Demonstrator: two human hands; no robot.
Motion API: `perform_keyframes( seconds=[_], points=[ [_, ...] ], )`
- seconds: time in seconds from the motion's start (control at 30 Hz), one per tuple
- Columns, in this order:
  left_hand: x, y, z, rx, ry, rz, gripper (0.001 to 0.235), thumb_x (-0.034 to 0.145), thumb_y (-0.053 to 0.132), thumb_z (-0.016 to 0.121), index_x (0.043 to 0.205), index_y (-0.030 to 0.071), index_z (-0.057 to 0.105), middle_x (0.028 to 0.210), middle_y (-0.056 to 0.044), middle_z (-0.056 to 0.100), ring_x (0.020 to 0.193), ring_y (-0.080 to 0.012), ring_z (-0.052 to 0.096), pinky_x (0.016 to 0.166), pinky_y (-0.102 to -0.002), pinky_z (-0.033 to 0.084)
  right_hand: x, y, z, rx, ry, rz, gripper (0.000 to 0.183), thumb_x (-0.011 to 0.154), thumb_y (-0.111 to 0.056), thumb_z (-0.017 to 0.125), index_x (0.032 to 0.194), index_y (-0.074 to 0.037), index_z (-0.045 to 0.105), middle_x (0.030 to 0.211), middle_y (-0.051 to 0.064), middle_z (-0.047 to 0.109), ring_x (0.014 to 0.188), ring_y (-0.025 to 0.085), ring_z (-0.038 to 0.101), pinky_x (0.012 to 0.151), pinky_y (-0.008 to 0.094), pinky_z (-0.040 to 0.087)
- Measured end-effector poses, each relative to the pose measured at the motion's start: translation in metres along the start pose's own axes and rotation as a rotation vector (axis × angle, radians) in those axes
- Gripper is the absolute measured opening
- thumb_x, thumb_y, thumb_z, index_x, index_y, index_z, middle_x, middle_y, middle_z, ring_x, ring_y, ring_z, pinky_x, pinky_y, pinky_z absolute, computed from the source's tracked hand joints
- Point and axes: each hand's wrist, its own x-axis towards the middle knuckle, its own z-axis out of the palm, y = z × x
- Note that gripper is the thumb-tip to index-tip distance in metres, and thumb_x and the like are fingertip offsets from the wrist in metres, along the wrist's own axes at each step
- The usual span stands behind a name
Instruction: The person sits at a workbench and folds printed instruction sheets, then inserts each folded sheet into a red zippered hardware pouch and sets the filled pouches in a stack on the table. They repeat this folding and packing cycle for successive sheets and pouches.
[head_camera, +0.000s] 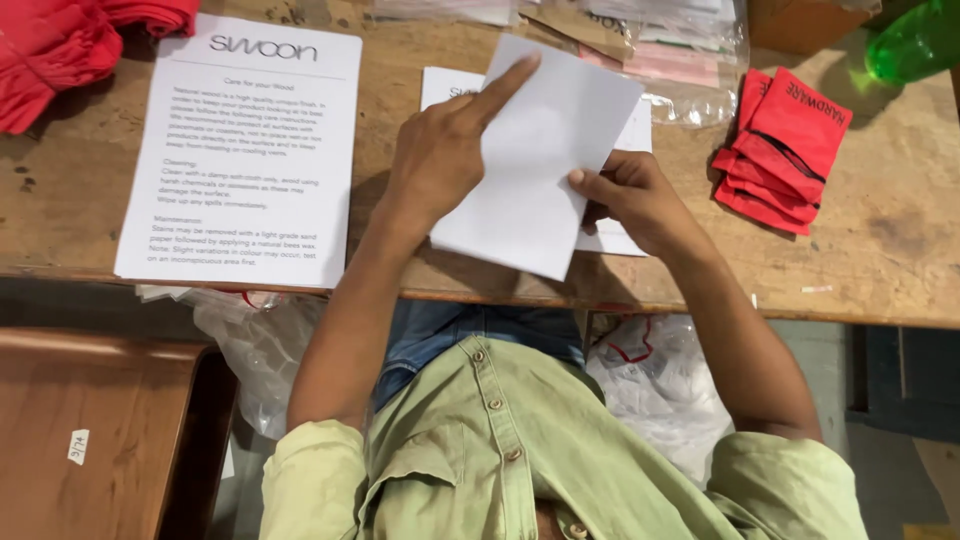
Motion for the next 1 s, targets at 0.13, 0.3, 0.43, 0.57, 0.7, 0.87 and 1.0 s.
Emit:
perform_keyframes(
  seconds=[0.13, 0.3, 0.43, 0.57, 0.7, 0.87, 1.0],
  points=[
    [0.001, 0.002, 0.021, 0.225, 0.162, -0.004, 0.066, 0.105, 0.004, 0.061, 0.162, 0.028, 0.041, 0.137, -0.015, 0.057, 0.111, -0.0300, 0.065, 0.098, -0.047, 0.054, 0.027, 0.007, 0.012, 0.185, 0.053, -0.006, 0.023, 0.108, -0.015, 0.062, 0.115, 0.005, 0.070, 0.097, 0.013, 0.073, 0.083, 0.019, 0.069, 0.074, 0.037, 0.059],
    [-0.040, 0.017, 0.055, 0.148, 0.067, 0.154, 0.062, 0.093, 0.026, 0.072, 0.151, 0.022, 0.050, 0.153, -0.015, 0.043, 0.138, -0.0386, 0.044, 0.115, -0.056, 0.037, 0.033, 0.019, 0.027, 0.414, 0.235, -0.027, 0.018, 0.103, -0.010, 0.059, 0.112, 0.001, 0.069, 0.102, 0.009, 0.074, 0.091, 0.016, 0.074, 0.085, 0.037, 0.065],
    [-0.059, 0.004, 0.081, 0.145, 0.021, 0.178, 0.042, 0.093, 0.029, 0.071, 0.134, 0.022, 0.067, 0.144, -0.008, 0.058, 0.136, -0.0321, 0.050, 0.115, -0.055, 0.035, 0.030, 0.033, 0.030, 0.302, 0.268, -0.116, 0.018, 0.106, -0.008, 0.060, 0.115, 0.005, 0.068, 0.105, 0.010, 0.073, 0.093, 0.015, 0.073, 0.089, 0.036, 0.064],
    [-0.064, 0.002, 0.074, 0.160, 0.020, 0.135, 0.025, 0.098, 0.025, 0.069, 0.119, 0.015, 0.076, 0.131, -0.005, 0.070, 0.133, -0.0241, 0.058, 0.117, -0.049, 0.037, 0.025, 0.026, 0.030, -0.504, 0.400, -0.163, 0.034, 0.105, -0.005, 0.063, 0.139, -0.005, 0.063, 0.114, 0.019, 0.071, 0.106, 0.033, 0.066, 0.095, 0.047, 0.056],
    [-0.081, 0.003, 0.056, 0.141, -0.001, 0.148, 0.024, 0.095, 0.025, 0.070, 0.115, 0.015, 0.078, 0.132, -0.006, 0.069, 0.135, -0.0244, 0.057, 0.117, -0.046, 0.036, 0.040, 0.068, 0.003, -1.280, 0.292, -0.622, 0.067, 0.090, 0.009, 0.069, 0.152, -0.013, 0.058, 0.155, 0.015, 0.057, 0.150, 0.037, 0.038, 0.123, 0.053, 0.039],
    [-0.093, 0.009, 0.045, 0.118, 0.059, 0.110, 0.023, 0.097, 0.027, 0.070, 0.116, 0.016, 0.078, 0.135, -0.007, 0.068, 0.134, -0.0251, 0.057, 0.117, -0.045, 0.037, 0.032, 0.058, 0.002, -1.593, 0.167, -0.668, 0.073, 0.091, 0.003, 0.074, 0.156, -0.023, 0.056, 0.164, 0.004, 0.052, 0.160, 0.028, 0.027, 0.132, 0.054, 0.021],
    [-0.090, 0.010, 0.044, 0.054, 0.055, 0.062, 0.023, 0.093, 0.026, 0.074, 0.112, 0.013, 0.078, 0.130, -0.009, 0.067, 0.131, -0.0263, 0.058, 0.116, -0.047, 0.039, 0.030, 0.052, 0.003, -1.631, 0.074, -0.725, 0.071, 0.095, -0.011, 0.078, 0.160, -0.025, 0.053, 0.165, 0.003, 0.052, 0.162, 0.025, 0.021, 0.133, 0.056, 0.009]
  ],
)
